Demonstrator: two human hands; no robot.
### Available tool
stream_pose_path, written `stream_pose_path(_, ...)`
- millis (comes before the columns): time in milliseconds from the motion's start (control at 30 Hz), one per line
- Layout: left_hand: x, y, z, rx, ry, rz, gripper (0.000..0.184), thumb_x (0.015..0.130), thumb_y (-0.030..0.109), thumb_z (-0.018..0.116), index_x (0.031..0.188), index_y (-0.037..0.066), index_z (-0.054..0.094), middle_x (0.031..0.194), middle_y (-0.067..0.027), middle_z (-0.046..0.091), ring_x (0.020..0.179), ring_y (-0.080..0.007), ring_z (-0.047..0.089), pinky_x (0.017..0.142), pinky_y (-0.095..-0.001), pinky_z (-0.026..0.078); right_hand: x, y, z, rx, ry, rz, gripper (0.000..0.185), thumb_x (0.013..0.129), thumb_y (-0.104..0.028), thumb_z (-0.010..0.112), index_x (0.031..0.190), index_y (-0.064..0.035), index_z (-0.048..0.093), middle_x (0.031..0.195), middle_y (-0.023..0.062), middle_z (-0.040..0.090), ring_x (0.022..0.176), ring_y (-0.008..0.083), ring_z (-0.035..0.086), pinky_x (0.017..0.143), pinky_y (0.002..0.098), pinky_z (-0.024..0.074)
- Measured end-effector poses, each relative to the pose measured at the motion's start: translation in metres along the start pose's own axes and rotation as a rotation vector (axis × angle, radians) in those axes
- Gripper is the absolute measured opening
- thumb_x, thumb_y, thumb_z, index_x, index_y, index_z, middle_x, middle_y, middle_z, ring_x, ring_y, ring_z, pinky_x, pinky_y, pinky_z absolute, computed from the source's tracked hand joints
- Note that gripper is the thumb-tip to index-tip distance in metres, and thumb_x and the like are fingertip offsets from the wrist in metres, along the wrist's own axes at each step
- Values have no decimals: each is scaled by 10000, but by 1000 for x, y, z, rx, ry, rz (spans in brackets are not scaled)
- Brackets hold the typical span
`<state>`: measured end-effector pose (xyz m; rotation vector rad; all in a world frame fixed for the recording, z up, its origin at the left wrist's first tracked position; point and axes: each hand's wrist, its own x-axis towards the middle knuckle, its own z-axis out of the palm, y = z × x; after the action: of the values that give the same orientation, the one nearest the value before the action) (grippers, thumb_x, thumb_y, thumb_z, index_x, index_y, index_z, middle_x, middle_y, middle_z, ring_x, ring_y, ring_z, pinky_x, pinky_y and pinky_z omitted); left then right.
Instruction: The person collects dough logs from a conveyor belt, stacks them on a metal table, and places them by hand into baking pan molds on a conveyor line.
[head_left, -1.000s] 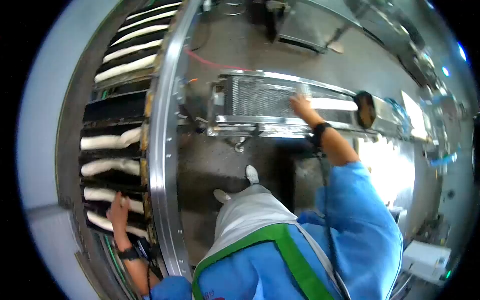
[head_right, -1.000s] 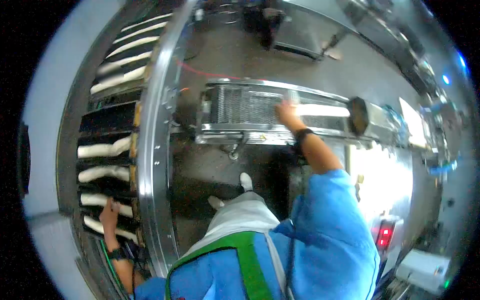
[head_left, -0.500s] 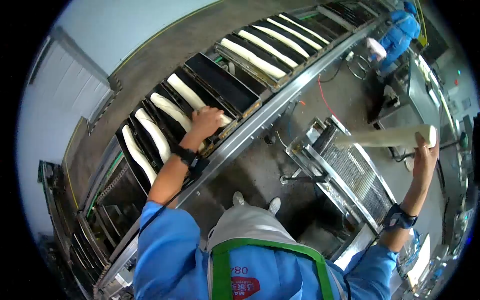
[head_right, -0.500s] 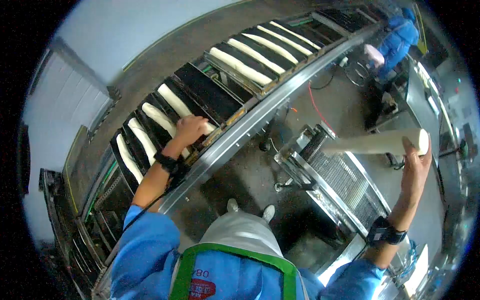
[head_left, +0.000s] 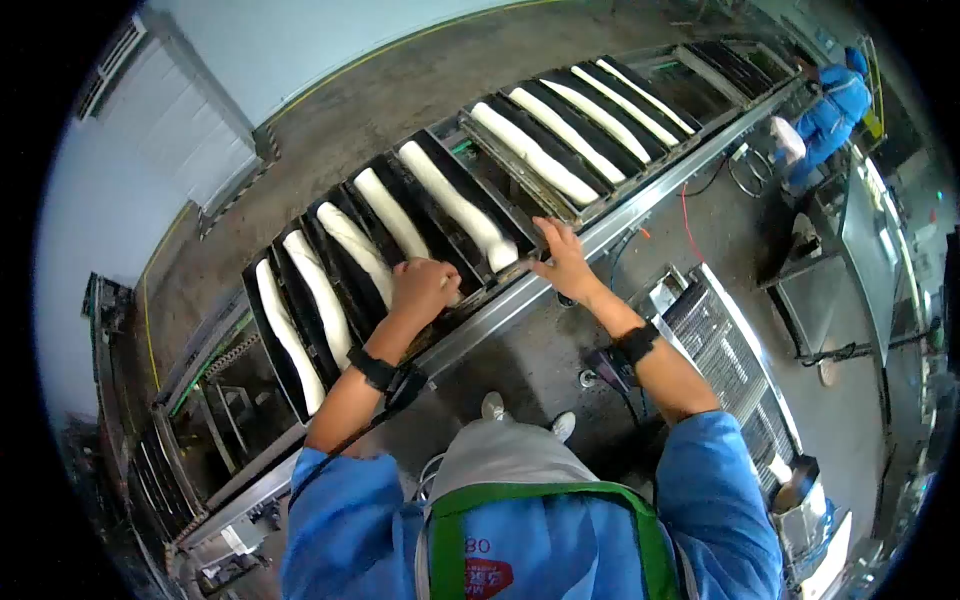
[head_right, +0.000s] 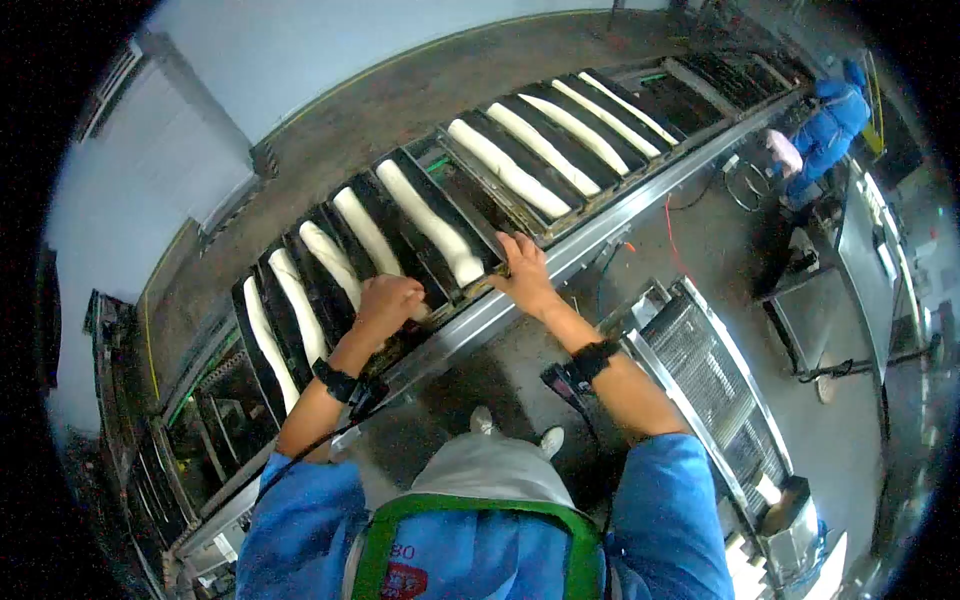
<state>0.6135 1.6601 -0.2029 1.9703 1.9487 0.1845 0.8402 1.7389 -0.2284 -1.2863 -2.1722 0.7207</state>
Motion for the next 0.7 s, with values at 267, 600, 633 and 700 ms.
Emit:
stream_pose_path(267,63,17,18,334,-70,295,268,783,317,439,970,173,566,1029,-52,495,1019,-257,397,851,-469,278,-121,143,-69,100,-42,179,328,701,-175,581,1006,-89,498,1006,124,471,956,305,421,843,378,323)
stream_pose_path(600,112,144,-57,204,-393,379,266,787,270,461,891,58,583,812,-117,584,767,-280,547,692,-345,412,-368,171,-146,-52,287,888,232,713,-199,580,891,-51,567,894,120,567,848,267,527,746,351,410)
stream_pose_path(633,113,170,-45,125,-400,392,264,791,246,465,929,49,573,833,-118,584,780,-267,550,712,-323,412,-384,159,-159,-79,287,992,229,718,-210,572,886,-54,563,859,115,569,819,269,530,727,358,413)
stream_pose_path(700,116,216,-12,11,-441,580,272,800,209,458,978,25,549,893,-122,573,808,-242,545,729,-305,405,-435,160,-158,-44,232,1009,268,717,-240,564,918,-63,547,880,125,544,837,285,506,725,377,405)
